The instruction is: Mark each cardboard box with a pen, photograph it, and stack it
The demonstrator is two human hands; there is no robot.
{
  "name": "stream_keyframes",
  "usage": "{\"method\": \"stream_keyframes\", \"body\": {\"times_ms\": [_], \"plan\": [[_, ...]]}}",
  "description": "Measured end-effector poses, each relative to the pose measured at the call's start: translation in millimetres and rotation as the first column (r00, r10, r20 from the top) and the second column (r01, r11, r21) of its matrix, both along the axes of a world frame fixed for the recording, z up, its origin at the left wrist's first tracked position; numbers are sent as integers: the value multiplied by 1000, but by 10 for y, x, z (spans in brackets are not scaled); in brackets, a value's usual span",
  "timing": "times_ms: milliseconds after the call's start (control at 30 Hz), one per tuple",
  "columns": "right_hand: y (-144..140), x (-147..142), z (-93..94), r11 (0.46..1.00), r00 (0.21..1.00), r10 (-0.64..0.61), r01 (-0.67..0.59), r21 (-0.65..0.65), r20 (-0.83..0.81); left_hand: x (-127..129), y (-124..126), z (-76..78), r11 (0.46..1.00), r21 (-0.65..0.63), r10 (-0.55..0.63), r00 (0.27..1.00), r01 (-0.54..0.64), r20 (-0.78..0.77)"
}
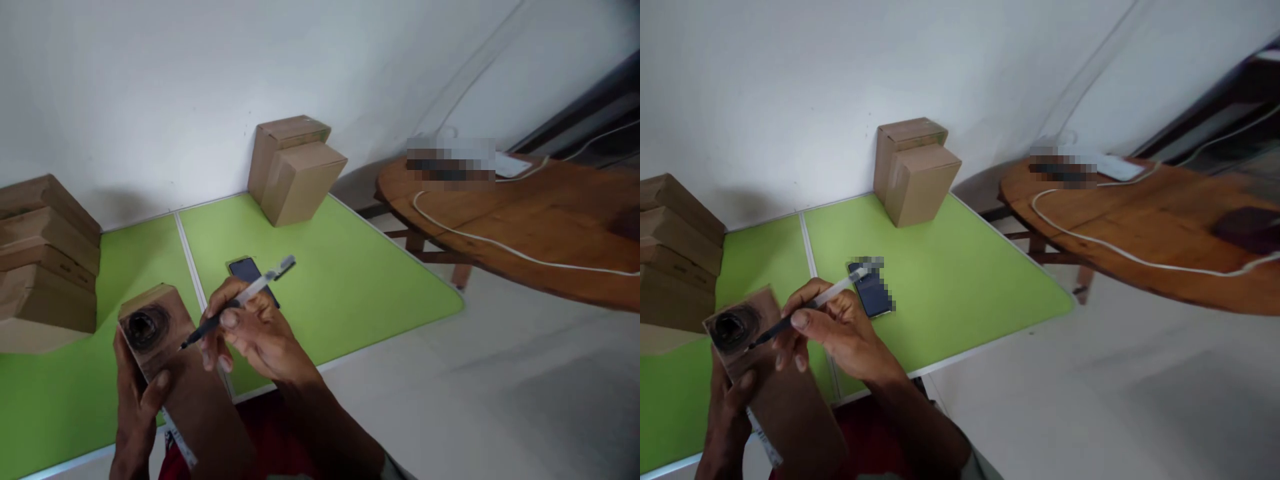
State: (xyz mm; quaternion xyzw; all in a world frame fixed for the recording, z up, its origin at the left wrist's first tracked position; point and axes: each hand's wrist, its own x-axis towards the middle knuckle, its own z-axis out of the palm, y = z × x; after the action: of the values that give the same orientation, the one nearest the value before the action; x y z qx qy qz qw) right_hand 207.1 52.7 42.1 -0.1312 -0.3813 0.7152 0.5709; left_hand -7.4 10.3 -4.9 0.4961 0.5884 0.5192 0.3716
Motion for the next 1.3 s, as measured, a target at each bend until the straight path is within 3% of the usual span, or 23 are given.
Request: {"method": "stream_keyframes", "body": {"times_ms": [200,400,633,733,867,967,1033,1067,1100,1167,1233,1267,1300], "plan": [[-165,-122,-64,971,955,-234,219,100,181,183,-44,15,996,45,-76,997,77,-18],[-186,-108,-63,925,866,-362,288,248,343,147,-49,-97,990,86,-105,993,108,-46],[-195,-37,-20,923,817,-355,228,311,455,138,-65,-50,994,64,-86,996,88,-24],[-161,-9,-40,920,795,-381,276,277,472,150,-82,29,997,32,-77,997,76,18],[30,-37,-45,914,801,-404,331,234,441,134,-67,75,999,10,-32,999,31,20],[339,-60,-32,899,839,-430,363,244,334,57,-49,17,999,-1,-33,999,33,24],[589,-41,-65,875,810,-480,414,252,338,-30,-50,-53,999,-34,-14,998,16,61],[705,-24,-106,864,757,-503,431,259,418,-82,-53,-90,999,-52,8,997,-3,79],[802,-8,-166,867,655,-496,411,281,570,-135,-57,-125,997,-66,34,995,-28,94],[912,3,-334,915,284,-374,270,301,883,-234,-61,-178,994,-77,92,990,-84,106],[902,-41,-538,965,-86,-226,113,235,970,-299,-58,-195,990,-77,126,987,-118,100],[862,-83,-637,978,-188,-179,70,195,966,-314,-53,-190,989,-80,135,986,-128,97],[808,-135,-726,985,-236,-147,56,164,961,-317,-48,-176,988,-85,140,985,-132,97]]}}
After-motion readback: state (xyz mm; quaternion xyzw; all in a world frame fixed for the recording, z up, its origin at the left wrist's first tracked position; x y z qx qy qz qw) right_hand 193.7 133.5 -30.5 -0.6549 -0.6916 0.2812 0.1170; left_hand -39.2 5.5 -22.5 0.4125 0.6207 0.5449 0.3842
